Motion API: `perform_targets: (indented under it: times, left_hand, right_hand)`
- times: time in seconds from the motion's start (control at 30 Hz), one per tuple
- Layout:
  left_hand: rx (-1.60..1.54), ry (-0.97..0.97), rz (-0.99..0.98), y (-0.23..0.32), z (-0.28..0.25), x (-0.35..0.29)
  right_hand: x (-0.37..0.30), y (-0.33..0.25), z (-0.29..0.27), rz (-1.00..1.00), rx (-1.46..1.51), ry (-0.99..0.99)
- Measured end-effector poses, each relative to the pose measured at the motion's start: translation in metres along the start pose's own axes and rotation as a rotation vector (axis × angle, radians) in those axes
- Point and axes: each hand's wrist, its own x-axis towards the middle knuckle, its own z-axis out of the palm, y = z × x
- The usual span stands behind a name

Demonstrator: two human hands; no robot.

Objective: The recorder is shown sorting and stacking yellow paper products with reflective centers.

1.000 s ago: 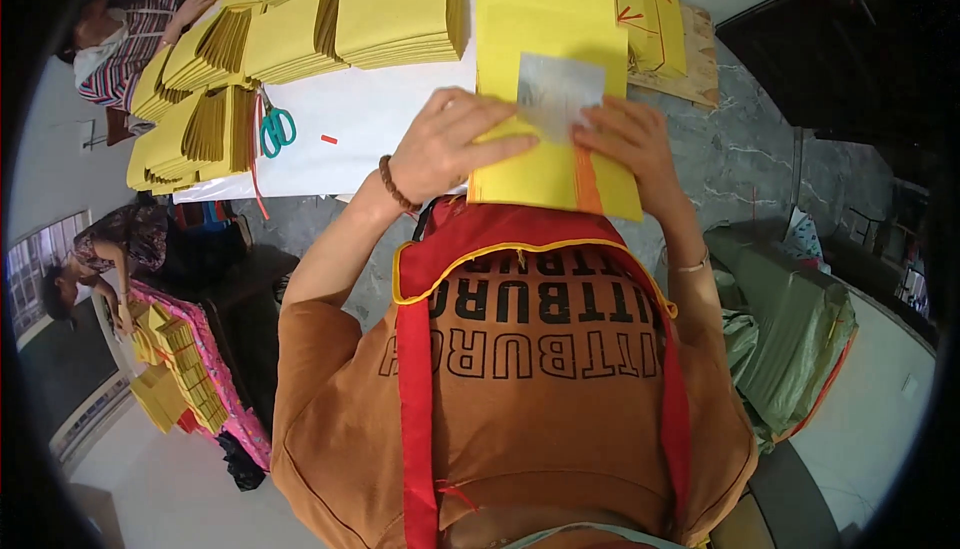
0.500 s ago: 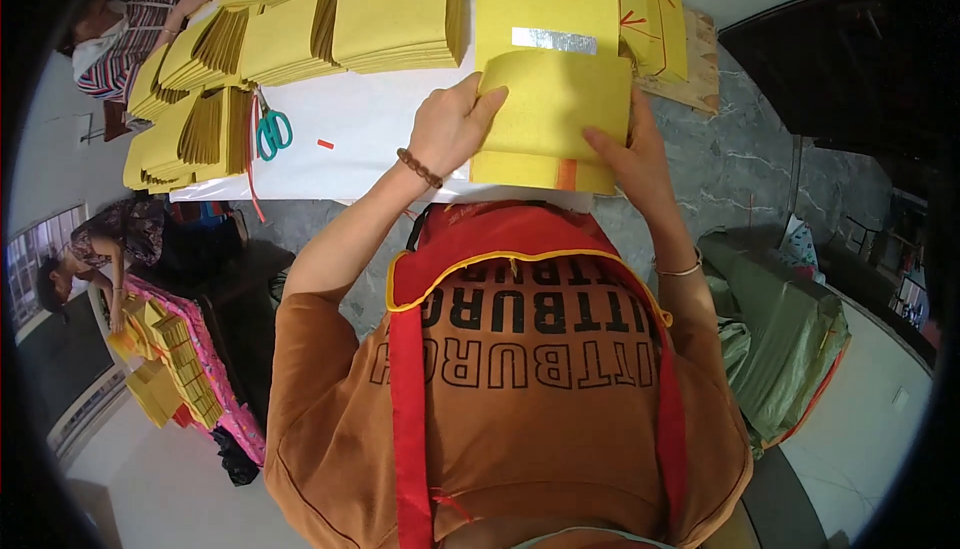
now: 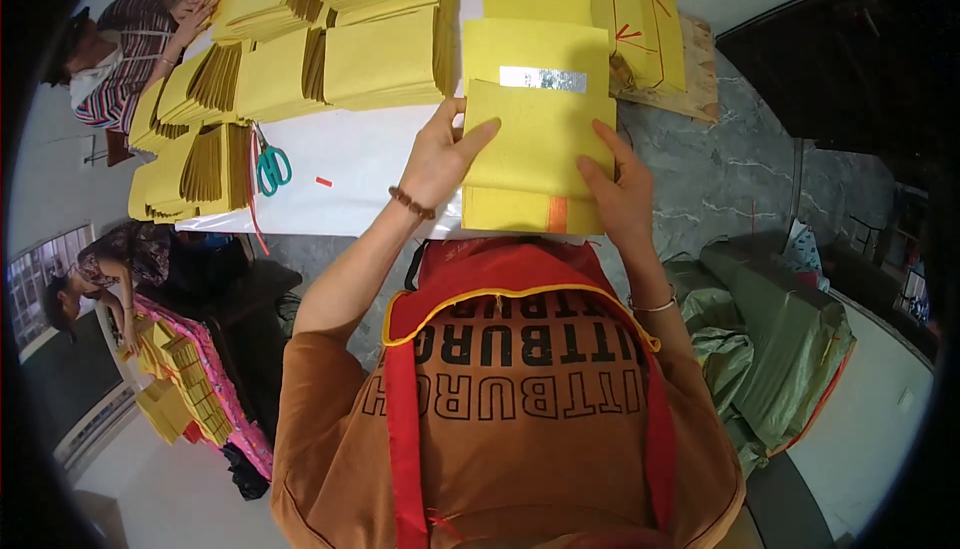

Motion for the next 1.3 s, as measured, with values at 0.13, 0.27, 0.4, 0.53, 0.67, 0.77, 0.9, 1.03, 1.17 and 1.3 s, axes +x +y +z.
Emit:
perform_targets:
  times: [0.13, 0.27, 0.4, 0.53, 0.67, 0.77, 0.9, 1.03, 1.17, 1.3]
  left_hand:
    - [-0.002, 0.028, 0.073, -0.004, 0.004, -0.015]
    - [0.109, 0.065, 0.180, -0.017, -0.001, -0.012]
    - [0.287, 0.070, 0.081, -0.003, -0.002, -0.017]
    - [0.831, 0.337, 0.624, 0.011, 0.003, -0.017]
    - [1.058, 0.106, 0.982, 0.027, 0.036, -0.011]
    - [1.277, -0.105, 0.849, 0.007, 0.045, 0.008]
    - [1.271, -0.107, 0.859, -0.007, 0.043, 0.013]
    - [1.295, -0.129, 0.799, -0.008, 0.043, 0.014]
    - [1.329, -0.152, 0.799, -0.007, 0.039, 0.013]
    - [1.171, -0.142, 0.831, -0.011, 0.040, 0.012]
  right_hand:
    - [-0.001, 0.005, 0.002, -0.084, -0.077, 0.039]
    - [0.000, 0.002, 0.003, -0.057, -0.148, 0.048]
    - [-0.002, 0.005, 0.004, -0.111, -0.162, 0.080]
    - [0.001, 0.003, 0.004, -0.059, -0.149, 0.076]
    - [-0.001, 0.005, 0.005, -0.106, -0.181, 0.090]
    - [0.000, 0.000, 0.005, -0.094, -0.190, 0.073]
    - [-0.005, -0.005, 0.003, -0.105, -0.294, 0.036]
    - [-0.023, -0.014, 0.001, -0.293, -0.535, 0.153]
    - [-0.041, 0.004, -0.002, -0.679, -1.021, -0.202]
    - [-0.044, 0.028, -0.009, -0.651, -0.968, -0.236]
